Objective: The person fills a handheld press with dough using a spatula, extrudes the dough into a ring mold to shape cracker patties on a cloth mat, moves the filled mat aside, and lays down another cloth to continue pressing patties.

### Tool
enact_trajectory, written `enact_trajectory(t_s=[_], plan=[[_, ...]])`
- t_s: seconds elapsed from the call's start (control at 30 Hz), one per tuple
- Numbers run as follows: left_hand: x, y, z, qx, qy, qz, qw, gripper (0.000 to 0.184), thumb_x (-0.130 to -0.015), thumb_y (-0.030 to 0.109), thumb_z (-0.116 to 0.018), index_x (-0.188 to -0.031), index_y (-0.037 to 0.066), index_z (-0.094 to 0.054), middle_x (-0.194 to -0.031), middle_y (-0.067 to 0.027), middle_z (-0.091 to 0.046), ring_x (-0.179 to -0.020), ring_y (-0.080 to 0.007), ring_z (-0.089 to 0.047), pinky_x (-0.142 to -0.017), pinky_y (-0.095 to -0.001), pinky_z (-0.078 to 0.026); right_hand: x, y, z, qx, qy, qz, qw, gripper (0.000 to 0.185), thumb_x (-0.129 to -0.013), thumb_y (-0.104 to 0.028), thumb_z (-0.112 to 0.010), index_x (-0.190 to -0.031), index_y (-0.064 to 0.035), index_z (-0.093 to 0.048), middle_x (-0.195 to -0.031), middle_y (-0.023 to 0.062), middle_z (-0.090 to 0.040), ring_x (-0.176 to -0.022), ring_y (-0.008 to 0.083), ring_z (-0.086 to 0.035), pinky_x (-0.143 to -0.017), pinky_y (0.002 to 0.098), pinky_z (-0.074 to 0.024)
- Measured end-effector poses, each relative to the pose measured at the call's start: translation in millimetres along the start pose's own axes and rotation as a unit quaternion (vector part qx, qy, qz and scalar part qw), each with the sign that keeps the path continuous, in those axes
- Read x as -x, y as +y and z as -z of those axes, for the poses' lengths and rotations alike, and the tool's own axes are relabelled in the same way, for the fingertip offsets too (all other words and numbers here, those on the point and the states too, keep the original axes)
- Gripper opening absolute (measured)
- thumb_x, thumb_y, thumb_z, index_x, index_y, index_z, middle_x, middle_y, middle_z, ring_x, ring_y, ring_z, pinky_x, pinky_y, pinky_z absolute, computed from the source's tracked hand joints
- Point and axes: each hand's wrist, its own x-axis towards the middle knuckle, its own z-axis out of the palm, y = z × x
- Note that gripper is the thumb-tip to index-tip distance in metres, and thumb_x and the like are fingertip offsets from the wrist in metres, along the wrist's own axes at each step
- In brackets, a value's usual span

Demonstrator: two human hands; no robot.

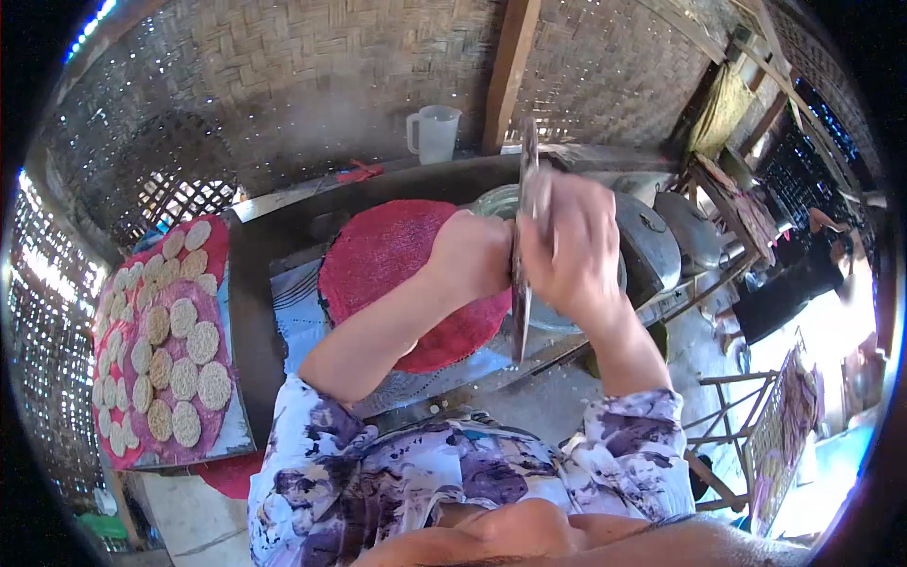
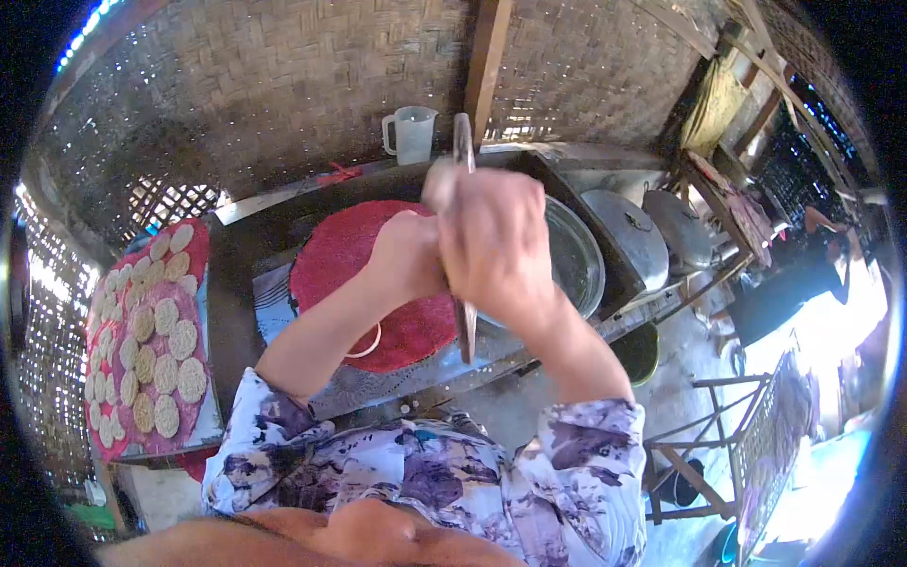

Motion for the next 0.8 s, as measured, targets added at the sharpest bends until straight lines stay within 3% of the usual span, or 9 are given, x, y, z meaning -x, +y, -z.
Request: enact_trajectory(t_s=[0.07, 0.17, 0.27, 0.43, 0.6, 0.67, 0.73, 0.77, 0.8], plan=[[1.8, 1.7, 8.4, 0.139, -0.068, -0.020, 0.988, 0.014, -0.061, 0.021, -0.062, -0.065, 0.008, -0.058, -0.063, -0.0125, -0.060, -0.063, -0.0276, -0.061, -0.058, -0.0369, -0.046, 10.9, -15.5, 22.0, 0.023, -0.061, 0.133, 0.989, 0.035, -0.073, -0.011, -0.062, -0.102, 0.0018, -0.048, -0.092, 0.0158, -0.053, -0.080, 0.0335, -0.052, -0.072, 0.0418, -0.0440], [11.6, 18.7, 7.9, -0.025, -0.163, -0.069, 0.984, 0.012, -0.061, 0.018, -0.061, -0.068, 0.009, -0.058, -0.063, -0.0088, -0.060, -0.061, -0.0243, -0.061, -0.060, -0.0342, -0.046, 31.5, -8.8, 40.8, -0.239, -0.166, -0.007, 0.957, 0.035, -0.071, -0.004, -0.061, -0.100, -0.0004, -0.041, -0.084, 0.0110, -0.052, -0.068, 0.0260, -0.054, -0.062, 0.0367, -0.0458], [13.5, 25.6, -4.9, -0.076, -0.150, -0.095, 0.981, 0.014, -0.060, 0.020, -0.062, -0.068, 0.010, -0.057, -0.063, -0.0076, -0.060, -0.060, -0.0239, -0.060, -0.060, -0.0354, -0.045, 43.6, 15.8, 50.7, -0.321, -0.236, -0.264, 0.878, 0.039, -0.072, -0.002, -0.060, -0.101, -0.0036, -0.034, -0.077, 0.0072, -0.050, -0.061, 0.0173, -0.052, -0.056, 0.0322, -0.0448], [-11.2, 23.9, -33.7, -0.114, -0.086, -0.072, 0.987, 0.018, -0.059, 0.023, -0.065, -0.067, 0.009, -0.058, -0.064, -0.0096, -0.059, -0.060, -0.0266, -0.058, -0.061, -0.0359, -0.044, 69.4, 101.0, 58.2, -0.426, -0.212, -0.355, 0.805, 0.042, -0.070, 0.001, -0.058, -0.103, -0.0068, -0.033, -0.073, 0.0034, -0.047, -0.062, 0.0097, -0.046, -0.056, 0.0249, -0.0406], [-49.0, -1.1, -49.3, 0.058, 0.034, 0.098, 0.993, 0.024, -0.056, 0.024, -0.071, -0.074, 0.010, -0.064, -0.070, -0.0142, -0.060, -0.066, -0.0318, -0.059, -0.063, -0.0383, -0.046, 108.9, 206.4, 74.9, -0.419, 0.042, -0.385, 0.821, 0.039, -0.074, 0.001, -0.056, -0.105, -0.0084, -0.034, -0.076, 0.0042, -0.050, -0.066, 0.0115, -0.048, -0.061, 0.0263, -0.0427], [-52.4, 1.6, -69.2, 0.229, 0.012, 0.153, 0.961, 0.029, -0.061, 0.022, -0.073, -0.084, 0.006, -0.064, -0.081, -0.0107, -0.064, -0.073, -0.0216, -0.061, -0.069, -0.0334, -0.048, 124.6, 233.5, 63.7, -0.435, 0.174, -0.374, 0.800, 0.037, -0.075, 0.001, -0.054, -0.105, -0.0092, -0.035, -0.076, 0.0046, -0.050, -0.067, 0.0128, -0.049, -0.062, 0.0270, -0.0435], [-47.7, -6.0, -101.7, 0.424, 0.014, 0.154, 0.893, 0.029, -0.064, 0.020, -0.073, -0.088, 0.005, -0.063, -0.085, -0.0068, -0.065, -0.076, -0.0145, -0.061, -0.070, -0.0303, -0.048, 132.3, 245.9, 42.1, -0.470, 0.314, -0.358, 0.743, 0.034, -0.077, 0.001, -0.054, -0.103, -0.0099, -0.035, -0.077, 0.0052, -0.051, -0.068, 0.0141, -0.050, -0.062, 0.0280, -0.0443], [-40.7, -18.5, -127.3, 0.528, -0.010, 0.176, 0.831, 0.038, -0.070, 0.017, -0.071, -0.103, 0.003, -0.057, -0.088, -0.0036, -0.063, -0.081, -0.0087, -0.057, -0.073, -0.0280, -0.048, 134.8, 245.9, 31.2, -0.501, 0.347, -0.356, 0.708, 0.031, -0.077, 0.000, -0.055, -0.100, -0.0103, -0.036, -0.079, 0.0061, -0.051, -0.070, 0.0154, -0.051, -0.063, 0.0295, -0.0452], [-57.3, 11.9, -117.8, 0.661, 0.014, 0.257, 0.704, 0.049, -0.074, 0.015, -0.067, -0.117, 0.003, -0.047, -0.090, -0.0065, -0.063, -0.080, -0.0100, -0.058, -0.071, -0.0247, -0.048, 128.2, 235.2, 23.1, -0.502, 0.375, -0.396, 0.671, 0.029, -0.077, -0.001, -0.055, -0.097, -0.0107, -0.037, -0.081, 0.0064, -0.052, -0.073, 0.0160, -0.052, -0.064, 0.0302, -0.0456]])
